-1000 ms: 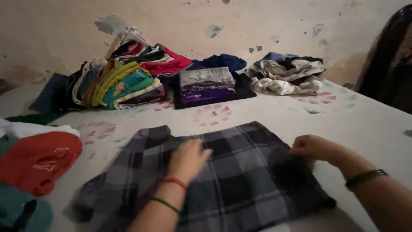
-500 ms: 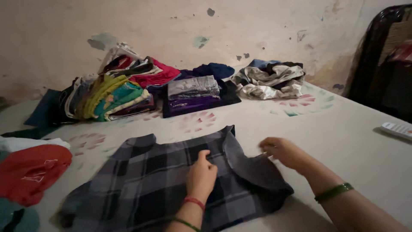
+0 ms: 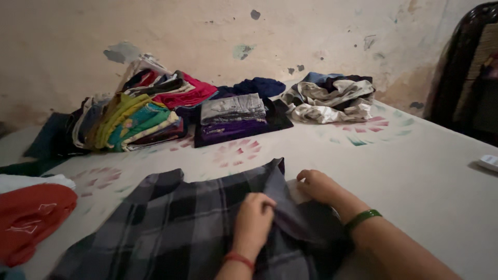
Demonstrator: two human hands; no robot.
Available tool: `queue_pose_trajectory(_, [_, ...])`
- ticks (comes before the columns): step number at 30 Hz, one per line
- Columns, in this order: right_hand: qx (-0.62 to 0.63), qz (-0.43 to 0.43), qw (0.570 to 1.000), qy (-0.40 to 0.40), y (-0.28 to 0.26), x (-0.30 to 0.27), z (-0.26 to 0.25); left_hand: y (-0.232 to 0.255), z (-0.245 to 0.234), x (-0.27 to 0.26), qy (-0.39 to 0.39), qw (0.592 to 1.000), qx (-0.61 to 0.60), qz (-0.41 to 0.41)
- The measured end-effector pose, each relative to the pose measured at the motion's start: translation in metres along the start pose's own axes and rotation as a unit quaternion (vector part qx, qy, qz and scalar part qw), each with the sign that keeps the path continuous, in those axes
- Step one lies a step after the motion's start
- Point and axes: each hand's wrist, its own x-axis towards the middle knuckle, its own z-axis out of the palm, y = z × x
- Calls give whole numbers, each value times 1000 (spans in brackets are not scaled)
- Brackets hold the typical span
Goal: The person folds a pair of jeans and a plaid shirt on a bed by hand, placing each item onto a stack of other folded clothes.
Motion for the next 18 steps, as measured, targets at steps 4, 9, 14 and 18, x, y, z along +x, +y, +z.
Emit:
queue_pose_trajectory(4, [46, 60, 996, -55, -10, 18, 3, -39, -33, 6, 153, 986, -14, -58])
queue_pose_trajectory(9, [51, 51, 996, -42, -26, 28, 7, -30, -46, -1, 7, 969, 212, -130])
queue_pose_trajectory(14, [13, 10, 999, 43, -51, 19, 16, -25, -48, 2, -24, 966, 218, -136])
queue_pose_trajectory(18, [84, -184, 978, 41, -63, 13, 18, -23, -48, 6, -13, 959, 191, -207])
